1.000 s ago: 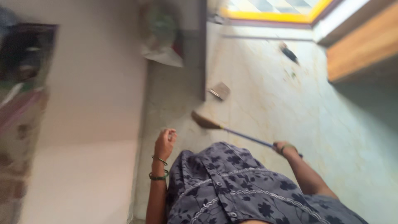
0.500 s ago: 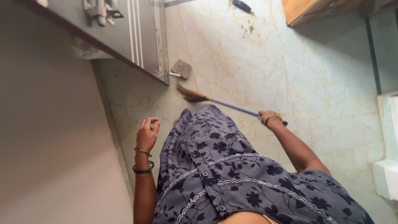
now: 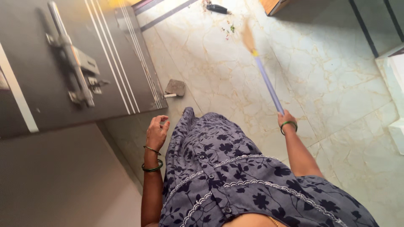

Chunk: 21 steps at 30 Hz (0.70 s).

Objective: The person sweeps a tiled floor using a broom, moving debris toward a doorway. They sweep around furniture and along the base of a cabinet, gathering scattered dirt and small items into a pile near the threshold.

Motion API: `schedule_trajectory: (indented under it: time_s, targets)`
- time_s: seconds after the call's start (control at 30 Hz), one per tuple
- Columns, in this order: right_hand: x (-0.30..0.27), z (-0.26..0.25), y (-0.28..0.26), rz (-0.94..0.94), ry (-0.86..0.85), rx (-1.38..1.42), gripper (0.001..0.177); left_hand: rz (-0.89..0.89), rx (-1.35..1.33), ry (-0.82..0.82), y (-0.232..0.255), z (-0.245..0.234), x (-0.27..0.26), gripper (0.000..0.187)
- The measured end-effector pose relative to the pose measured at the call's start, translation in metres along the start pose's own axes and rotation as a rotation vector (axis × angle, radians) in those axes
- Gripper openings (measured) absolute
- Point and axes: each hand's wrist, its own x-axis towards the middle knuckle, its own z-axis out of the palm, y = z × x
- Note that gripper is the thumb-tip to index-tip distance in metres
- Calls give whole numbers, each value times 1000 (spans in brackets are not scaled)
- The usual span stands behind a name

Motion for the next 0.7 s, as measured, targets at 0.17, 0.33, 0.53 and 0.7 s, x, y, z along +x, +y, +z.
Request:
schedule_trajectory:
  time_s: [0.17, 0.33, 0.53, 0.7]
  targets:
    - [8, 51, 29, 365, -49, 178, 32, 71, 15, -70, 13, -28, 53, 26]
    - [27, 77, 4, 787, -289, 954, 17, 103, 60, -158, 22, -43, 91, 26]
    - [30, 85, -124, 261, -349, 304, 20, 146, 113, -211, 26, -53, 117, 25]
    - [43, 57, -222, 22, -214, 94, 37, 146, 127, -235, 29, -57, 134, 25]
